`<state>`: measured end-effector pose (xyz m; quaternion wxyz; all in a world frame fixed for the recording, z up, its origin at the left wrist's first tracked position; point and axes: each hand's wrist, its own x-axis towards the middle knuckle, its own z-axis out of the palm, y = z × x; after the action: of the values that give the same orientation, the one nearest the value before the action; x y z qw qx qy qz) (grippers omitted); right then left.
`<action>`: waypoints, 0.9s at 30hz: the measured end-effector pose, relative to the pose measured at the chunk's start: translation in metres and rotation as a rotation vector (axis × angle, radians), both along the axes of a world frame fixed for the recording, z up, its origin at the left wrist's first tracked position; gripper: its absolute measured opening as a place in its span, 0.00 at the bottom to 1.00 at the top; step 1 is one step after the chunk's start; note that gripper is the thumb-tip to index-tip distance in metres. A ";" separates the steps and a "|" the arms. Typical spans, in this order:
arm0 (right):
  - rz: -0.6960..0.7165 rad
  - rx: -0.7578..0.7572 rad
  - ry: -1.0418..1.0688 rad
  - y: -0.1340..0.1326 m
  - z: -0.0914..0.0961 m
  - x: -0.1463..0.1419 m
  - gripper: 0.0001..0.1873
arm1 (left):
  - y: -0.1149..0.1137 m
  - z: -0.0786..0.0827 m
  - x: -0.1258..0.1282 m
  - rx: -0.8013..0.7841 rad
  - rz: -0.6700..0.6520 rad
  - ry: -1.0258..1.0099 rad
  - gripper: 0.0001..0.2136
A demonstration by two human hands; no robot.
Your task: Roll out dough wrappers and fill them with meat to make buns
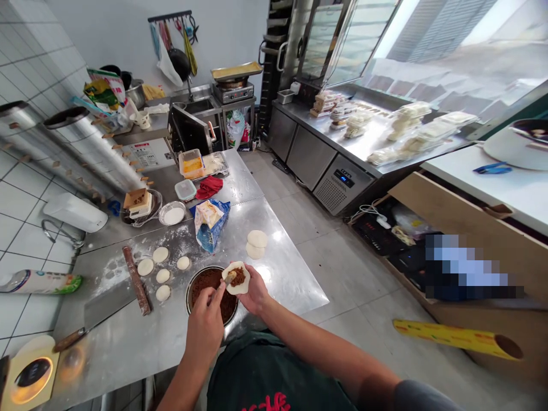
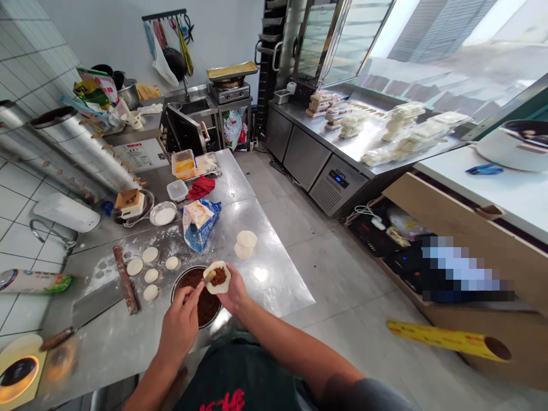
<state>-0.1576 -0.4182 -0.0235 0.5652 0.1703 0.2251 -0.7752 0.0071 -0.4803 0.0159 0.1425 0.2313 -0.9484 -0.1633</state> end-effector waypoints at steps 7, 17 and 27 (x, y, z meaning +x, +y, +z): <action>0.011 -0.021 0.008 0.001 0.010 -0.002 0.16 | -0.002 0.004 -0.003 -0.075 -0.039 -0.051 0.30; 0.116 0.070 0.005 0.013 0.004 -0.023 0.18 | -0.017 0.007 0.010 0.193 0.006 -0.254 0.26; 0.168 0.142 -0.043 0.042 -0.017 -0.050 0.15 | -0.065 -0.053 -0.010 0.316 0.162 -0.593 0.19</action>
<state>-0.2071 -0.3762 -0.0408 0.6195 0.2072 0.2807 -0.7032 -0.0026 -0.5456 -0.0376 -0.1645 0.3626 -0.8900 -0.2222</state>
